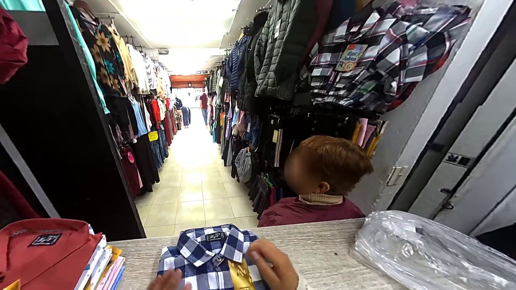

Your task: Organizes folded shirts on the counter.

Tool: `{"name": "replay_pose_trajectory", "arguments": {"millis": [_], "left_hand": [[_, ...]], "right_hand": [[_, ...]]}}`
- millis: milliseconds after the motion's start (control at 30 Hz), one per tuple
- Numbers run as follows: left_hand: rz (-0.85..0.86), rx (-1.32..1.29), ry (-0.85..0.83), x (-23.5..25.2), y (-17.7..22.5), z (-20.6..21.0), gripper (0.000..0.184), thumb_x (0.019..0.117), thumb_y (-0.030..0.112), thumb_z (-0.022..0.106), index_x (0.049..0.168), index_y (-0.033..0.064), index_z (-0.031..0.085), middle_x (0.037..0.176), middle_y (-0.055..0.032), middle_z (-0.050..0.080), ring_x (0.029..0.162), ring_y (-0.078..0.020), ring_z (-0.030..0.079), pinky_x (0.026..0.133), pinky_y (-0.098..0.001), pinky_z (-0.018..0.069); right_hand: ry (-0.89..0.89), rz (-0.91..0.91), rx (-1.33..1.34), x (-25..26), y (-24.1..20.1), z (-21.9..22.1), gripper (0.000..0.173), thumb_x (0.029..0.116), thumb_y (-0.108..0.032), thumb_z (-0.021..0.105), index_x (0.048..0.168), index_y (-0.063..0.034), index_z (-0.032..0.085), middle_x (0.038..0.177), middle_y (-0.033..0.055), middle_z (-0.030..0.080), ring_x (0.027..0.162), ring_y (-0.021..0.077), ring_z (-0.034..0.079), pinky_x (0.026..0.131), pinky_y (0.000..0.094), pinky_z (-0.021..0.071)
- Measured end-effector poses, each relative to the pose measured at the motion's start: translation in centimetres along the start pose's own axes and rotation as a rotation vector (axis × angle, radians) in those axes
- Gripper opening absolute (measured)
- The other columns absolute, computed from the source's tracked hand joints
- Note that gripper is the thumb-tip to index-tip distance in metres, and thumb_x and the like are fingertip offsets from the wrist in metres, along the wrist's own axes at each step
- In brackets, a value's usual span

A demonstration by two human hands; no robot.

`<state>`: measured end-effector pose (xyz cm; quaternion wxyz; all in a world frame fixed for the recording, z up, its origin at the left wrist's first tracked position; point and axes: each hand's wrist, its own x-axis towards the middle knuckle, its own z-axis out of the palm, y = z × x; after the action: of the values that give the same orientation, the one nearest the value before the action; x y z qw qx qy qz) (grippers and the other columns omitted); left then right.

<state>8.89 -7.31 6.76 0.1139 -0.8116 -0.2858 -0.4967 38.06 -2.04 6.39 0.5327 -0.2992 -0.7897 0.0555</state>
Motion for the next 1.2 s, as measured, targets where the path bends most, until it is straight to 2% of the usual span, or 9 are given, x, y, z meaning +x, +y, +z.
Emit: {"name": "replay_pose_trajectory", "arguments": {"millis": [67, 167, 400, 467, 533, 600, 767, 1067, 1200], "left_hand": [[-0.231, 0.045, 0.095, -0.9, -0.7, -0.5, 0.056, 0.1096, 0.045, 0.035, 0.137, -0.0004, 0.053, 0.142, -0.0228, 0.055, 0.14, -0.019, 0.047, 0.117, -0.0331, 0.0349], [-0.61, -0.063, 0.205, -1.1, -1.7, -1.2, 0.066, 0.1031, 0.033, 0.043, 0.134, -0.0258, 0.043, 0.141, -0.0473, 0.042, 0.135, -0.0474, 0.047, 0.107, -0.0519, 0.0427], [-1.061, -0.368, 0.18, -0.1, 0.2, -1.5, 0.051, 0.1005, 0.012, 0.04, 0.143, -0.0163, 0.04, 0.142, -0.0359, 0.048, 0.126, -0.0412, 0.056, 0.102, -0.0526, 0.0473], [-1.134, -0.388, 0.167, 0.8, 0.8, -2.0, 0.036, 0.1028, 0.005, 0.039, 0.13, -0.0164, 0.05, 0.117, -0.0259, 0.061, 0.1, -0.0262, 0.065, 0.086, -0.041, 0.0533], [-1.22, -0.42, 0.144, 0.9, 0.5, -2.3, 0.027, 0.1067, 0.006, 0.038, 0.101, -0.0094, 0.059, 0.077, -0.0045, 0.061, 0.063, -0.0049, 0.059, 0.062, -0.0219, 0.051], [-1.333, -0.497, 0.123, 1.1, 0.4, -2.6, 0.035, 0.1085, 0.01, 0.039, 0.081, -0.0009, 0.058, 0.059, 0.0044, 0.053, 0.046, 0.0004, 0.048, 0.048, -0.0159, 0.0428], [-1.392, -0.491, 0.077, 2.1, -0.4, -2.8, 0.044, 0.1053, 0.011, 0.05, 0.062, 0.0082, 0.053, 0.049, 0.0085, 0.046, 0.042, 0.0011, 0.039, 0.045, -0.0168, 0.0345], [-1.221, -0.473, 0.189, -0.1, -4.1, 0.8, 0.044, 0.0973, 0.003, 0.049, 0.054, 0.0083, 0.043, 0.046, 0.01, 0.042, 0.044, 0.0044, 0.04, 0.047, -0.0157, 0.0352], [-1.23, -0.487, 0.046, 2.0, -3.2, 1.3, 0.042, 0.1003, 0.005, 0.045, 0.059, 0.0142, 0.044, 0.048, 0.0149, 0.046, 0.044, 0.0062, 0.043, 0.048, -0.014, 0.0378]], "right_hand": [[0.051, 0.301, 0.049, -0.5, 1.5, -1.2, 0.036, 0.1029, -0.022, 0.049, 0.077, -0.0044, 0.067, 0.062, -0.0039, 0.06, 0.054, -0.003, 0.055, 0.052, 0.0165, 0.0471], [-0.003, 0.748, 0.072, -0.6, 3.1, -2.9, 0.042, 0.1033, -0.026, 0.046, 0.068, -0.0094, 0.062, 0.053, -0.0089, 0.051, 0.043, -0.0004, 0.042, 0.044, 0.0219, 0.0373], [-0.081, 0.875, 0.122, -0.2, 2.3, -3.0, 0.042, 0.1029, -0.024, 0.048, 0.063, -0.0154, 0.057, 0.051, -0.0116, 0.047, 0.042, -0.0014, 0.038, 0.044, 0.0208, 0.0321], [-0.043, 0.888, 0.155, -0.2, 2.1, -3.0, 0.043, 0.1032, -0.023, 0.048, 0.061, -0.0157, 0.055, 0.05, -0.0113, 0.046, 0.04, -0.0016, 0.036, 0.042, 0.0197, 0.0302], [-0.014, 0.897, 0.17, -0.4, 2.2, -3.0, 0.043, 0.1033, -0.022, 0.048, 0.061, -0.0158, 0.054, 0.049, -0.0111, 0.045, 0.04, -0.0016, 0.035, 0.041, 0.0193, 0.0294], [0.0, 0.892, 0.166, -0.9, 2.2, -3.1, 0.043, 0.1026, -0.022, 0.049, 0.06, -0.0161, 0.054, 0.048, -0.0106, 0.044, 0.04, -0.001, 0.035, 0.042, 0.0199, 0.029], [0.02, 0.899, 0.157, -1.4, 1.8, -3.1, 0.045, 0.1013, -0.022, 0.049, 0.056, -0.017, 0.051, 0.046, -0.0093, 0.044, 0.038, -0.0009, 0.035, 0.04, 0.02, 0.0275], [-0.093, 0.899, 0.1, -0.7, 0.6, -3.9, 0.04, 0.1011, -0.025, 0.05, 0.064, -0.0124, 0.059, 0.053, -0.0114, 0.047, 0.046, -0.002, 0.04, 0.048, 0.0218, 0.0346], [-0.137, 0.864, 0.139, -0.6, 0.8, -4.2, 0.041, 0.1005, -0.028, 0.051, 0.062, -0.0131, 0.055, 0.054, -0.012, 0.046, 0.048, -0.0024, 0.041, 0.049, 0.0221, 0.0343]]}}
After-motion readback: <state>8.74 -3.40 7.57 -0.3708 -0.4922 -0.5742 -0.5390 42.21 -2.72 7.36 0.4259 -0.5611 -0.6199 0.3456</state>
